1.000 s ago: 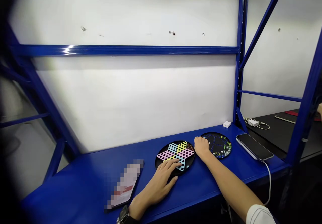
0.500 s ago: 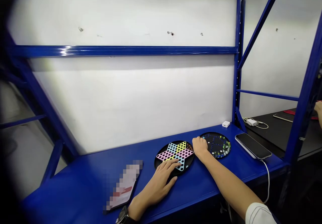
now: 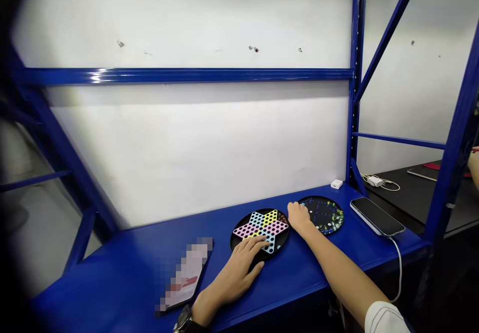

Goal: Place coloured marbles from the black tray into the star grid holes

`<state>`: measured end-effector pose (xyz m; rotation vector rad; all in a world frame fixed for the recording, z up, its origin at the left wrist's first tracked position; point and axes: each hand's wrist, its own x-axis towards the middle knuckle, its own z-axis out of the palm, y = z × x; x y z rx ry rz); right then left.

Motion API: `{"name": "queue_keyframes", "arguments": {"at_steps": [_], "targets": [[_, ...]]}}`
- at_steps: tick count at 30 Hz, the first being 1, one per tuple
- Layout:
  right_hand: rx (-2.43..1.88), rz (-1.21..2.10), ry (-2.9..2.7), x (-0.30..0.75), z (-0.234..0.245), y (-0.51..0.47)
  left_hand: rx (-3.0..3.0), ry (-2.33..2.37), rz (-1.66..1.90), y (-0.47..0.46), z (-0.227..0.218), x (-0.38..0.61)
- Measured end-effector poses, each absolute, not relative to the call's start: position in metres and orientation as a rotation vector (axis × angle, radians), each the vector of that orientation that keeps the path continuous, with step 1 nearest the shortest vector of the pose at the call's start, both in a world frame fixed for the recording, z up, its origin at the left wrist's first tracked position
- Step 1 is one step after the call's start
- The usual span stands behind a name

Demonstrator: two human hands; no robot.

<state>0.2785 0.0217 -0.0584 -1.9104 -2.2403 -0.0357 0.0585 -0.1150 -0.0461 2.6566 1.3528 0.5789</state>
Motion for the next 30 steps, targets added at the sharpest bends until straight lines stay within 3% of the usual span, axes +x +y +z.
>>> {"name": "queue_keyframes", "arguments": {"at_steps": [8, 14, 19, 30], "targets": [[-1.908, 0.003, -2.117, 0.287, -0.048, 0.021, 2.681, 1.342, 0.608, -0.114, -0.048, 0.058], [-1.623, 0.233, -2.123, 0.279, -0.037, 0.003, 2.658, 1.347, 0.605, -0.115, -0.046, 0.059], [-1.667, 0.066, -2.286, 0.266, -0.047, -0.003, 2.645, 1.348, 0.588, -0.117, -0.044, 0.061], [-1.391, 0.379, -1.792, 0.271, -0.065, 0.020, 2.613, 1.288, 0.626, -0.122, -0.043, 0.076]]}}
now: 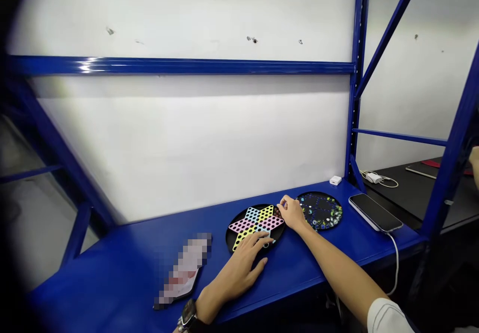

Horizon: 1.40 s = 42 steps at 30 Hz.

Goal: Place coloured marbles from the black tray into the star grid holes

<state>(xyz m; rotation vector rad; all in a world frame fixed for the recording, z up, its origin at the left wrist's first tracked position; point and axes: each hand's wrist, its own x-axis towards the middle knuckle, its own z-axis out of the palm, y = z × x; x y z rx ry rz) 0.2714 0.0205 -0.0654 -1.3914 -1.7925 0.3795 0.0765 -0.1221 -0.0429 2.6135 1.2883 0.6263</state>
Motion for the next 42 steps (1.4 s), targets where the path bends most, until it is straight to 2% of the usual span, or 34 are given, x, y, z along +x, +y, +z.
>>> {"name": "queue_keyframes", "arguments": {"at_steps": [5, 13, 19, 23, 28, 31, 34, 38, 42], "targets": [[-1.299, 0.373, -1.614, 0.271, -0.053, 0.013, 2.591, 1.297, 0.670, -0.122, -0.042, 0.074], [-1.261, 0.272, -2.397, 0.240, -0.051, -0.029, 2.589, 1.336, 0.868, -0.120, -0.038, 0.074], [-1.250, 0.234, -2.365, 0.247, -0.041, -0.040, 2.579, 1.294, 0.863, -0.121, -0.036, 0.074], [-1.316, 0.073, -2.113, 0.293, -0.030, -0.057, 2.552, 1.324, 0.871, -0.121, -0.037, 0.074], [-1.789, -0.144, -1.972, 0.402, -0.056, -0.080, 2.547, 1.324, 0.852, -0.121, -0.037, 0.075], [-1.796, -0.028, -2.022, 0.445, -0.082, -0.091, 2.545, 1.333, 0.851, -0.121, -0.038, 0.075], [-1.662, 0.179, -2.046, 0.444, -0.085, -0.098, 2.546, 1.334, 0.849, -0.121, -0.039, 0.075], [-1.329, 0.434, -2.098, 0.381, -0.057, -0.095, 2.539, 1.339, 0.853, -0.121, -0.040, 0.074], [-1.074, 0.493, -2.171, 0.301, -0.041, -0.076, 2.542, 1.337, 0.865, -0.120, -0.041, 0.074]]}}
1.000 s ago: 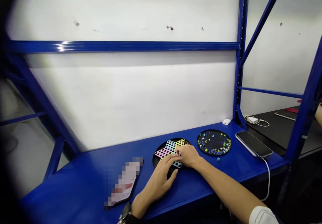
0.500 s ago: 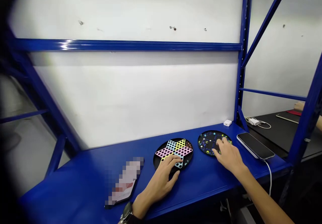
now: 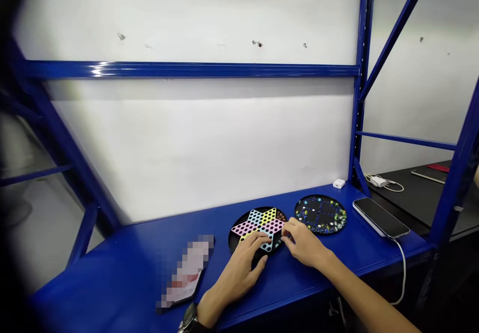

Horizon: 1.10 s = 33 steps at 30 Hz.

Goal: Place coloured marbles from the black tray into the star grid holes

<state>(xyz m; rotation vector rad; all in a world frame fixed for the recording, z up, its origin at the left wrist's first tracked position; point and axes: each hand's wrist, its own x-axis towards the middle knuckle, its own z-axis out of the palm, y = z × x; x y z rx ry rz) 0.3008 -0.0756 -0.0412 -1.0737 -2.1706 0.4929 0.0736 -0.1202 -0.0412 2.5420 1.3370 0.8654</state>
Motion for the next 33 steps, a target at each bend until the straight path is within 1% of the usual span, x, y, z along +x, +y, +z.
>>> {"name": "queue_keyframes", "arguments": {"at_steps": [4, 8, 10, 13, 16, 21, 33], "targets": [[-1.045, 0.438, -2.303, 0.260, -0.048, -0.058, 2.553, 1.324, 0.832, -0.120, -0.042, 0.073], [-1.121, 0.300, -2.240, 0.276, -0.049, -0.041, 2.547, 1.335, 0.821, -0.120, -0.043, 0.072], [-1.253, 0.239, -2.139, 0.299, -0.047, -0.022, 2.548, 1.346, 0.825, -0.121, -0.043, 0.073], [-1.561, 0.150, -2.043, 0.335, -0.047, 0.018, 2.544, 1.353, 0.824, -0.121, -0.041, 0.073], [-1.713, 0.222, -2.098, 0.356, -0.056, 0.054, 2.532, 1.353, 0.822, -0.122, -0.040, 0.073], [-1.668, 0.310, -2.120, 0.358, -0.070, 0.074, 2.521, 1.346, 0.808, -0.122, -0.038, 0.074], [-1.611, 0.335, -2.125, 0.335, -0.063, 0.074, 2.510, 1.342, 0.767, -0.124, -0.037, 0.074]]}}
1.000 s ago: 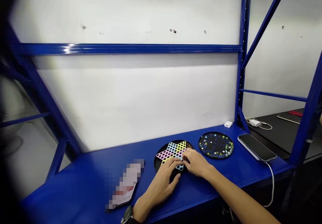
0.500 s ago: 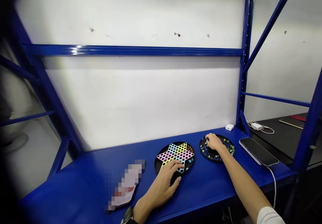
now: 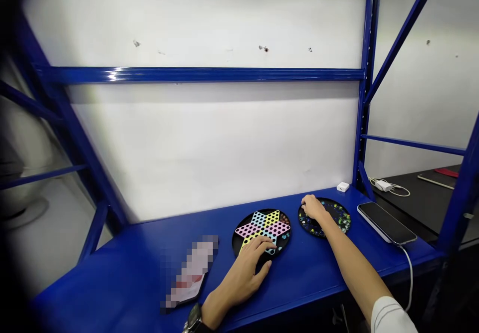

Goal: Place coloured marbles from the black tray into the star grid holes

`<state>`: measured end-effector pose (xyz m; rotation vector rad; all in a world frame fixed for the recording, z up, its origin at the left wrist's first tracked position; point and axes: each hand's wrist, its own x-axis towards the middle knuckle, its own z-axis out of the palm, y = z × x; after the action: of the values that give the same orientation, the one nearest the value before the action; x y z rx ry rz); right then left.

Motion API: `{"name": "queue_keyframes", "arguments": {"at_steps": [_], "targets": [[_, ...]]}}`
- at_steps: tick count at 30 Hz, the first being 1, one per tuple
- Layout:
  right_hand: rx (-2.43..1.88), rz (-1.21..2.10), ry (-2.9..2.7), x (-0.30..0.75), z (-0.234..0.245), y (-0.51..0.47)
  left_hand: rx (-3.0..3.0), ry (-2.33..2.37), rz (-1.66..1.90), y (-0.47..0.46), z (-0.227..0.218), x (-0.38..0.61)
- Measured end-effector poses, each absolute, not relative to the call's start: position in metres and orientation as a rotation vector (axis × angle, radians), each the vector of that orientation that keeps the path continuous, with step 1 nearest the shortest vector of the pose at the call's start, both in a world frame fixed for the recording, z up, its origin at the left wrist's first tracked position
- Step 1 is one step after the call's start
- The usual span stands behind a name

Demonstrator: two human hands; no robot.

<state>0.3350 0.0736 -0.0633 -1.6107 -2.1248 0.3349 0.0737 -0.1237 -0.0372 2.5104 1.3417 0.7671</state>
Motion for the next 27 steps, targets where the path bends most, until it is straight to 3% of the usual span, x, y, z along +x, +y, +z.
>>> {"name": "queue_keyframes", "arguments": {"at_steps": [4, 8, 13, 17, 23, 27], "targets": [[-1.510, 0.383, -2.105, 0.331, -0.046, 0.055, 2.495, 1.350, 0.777, -0.124, -0.037, 0.074], [-1.141, 0.556, -2.228, 0.311, -0.027, 0.015, 2.502, 1.329, 0.799, -0.123, -0.038, 0.074], [-0.989, 0.646, -2.465, 0.281, -0.034, -0.020, 2.519, 1.344, 0.785, -0.124, -0.039, 0.074], [-0.996, 0.664, -2.348, 0.287, -0.041, -0.007, 2.529, 1.356, 0.794, -0.125, -0.037, 0.074], [-1.594, 0.207, -2.087, 0.361, -0.049, 0.046, 2.507, 1.352, 0.780, -0.124, -0.037, 0.074], [-1.887, 0.126, -2.102, 0.398, -0.065, 0.065, 2.503, 1.339, 0.767, -0.124, -0.037, 0.074]]}}
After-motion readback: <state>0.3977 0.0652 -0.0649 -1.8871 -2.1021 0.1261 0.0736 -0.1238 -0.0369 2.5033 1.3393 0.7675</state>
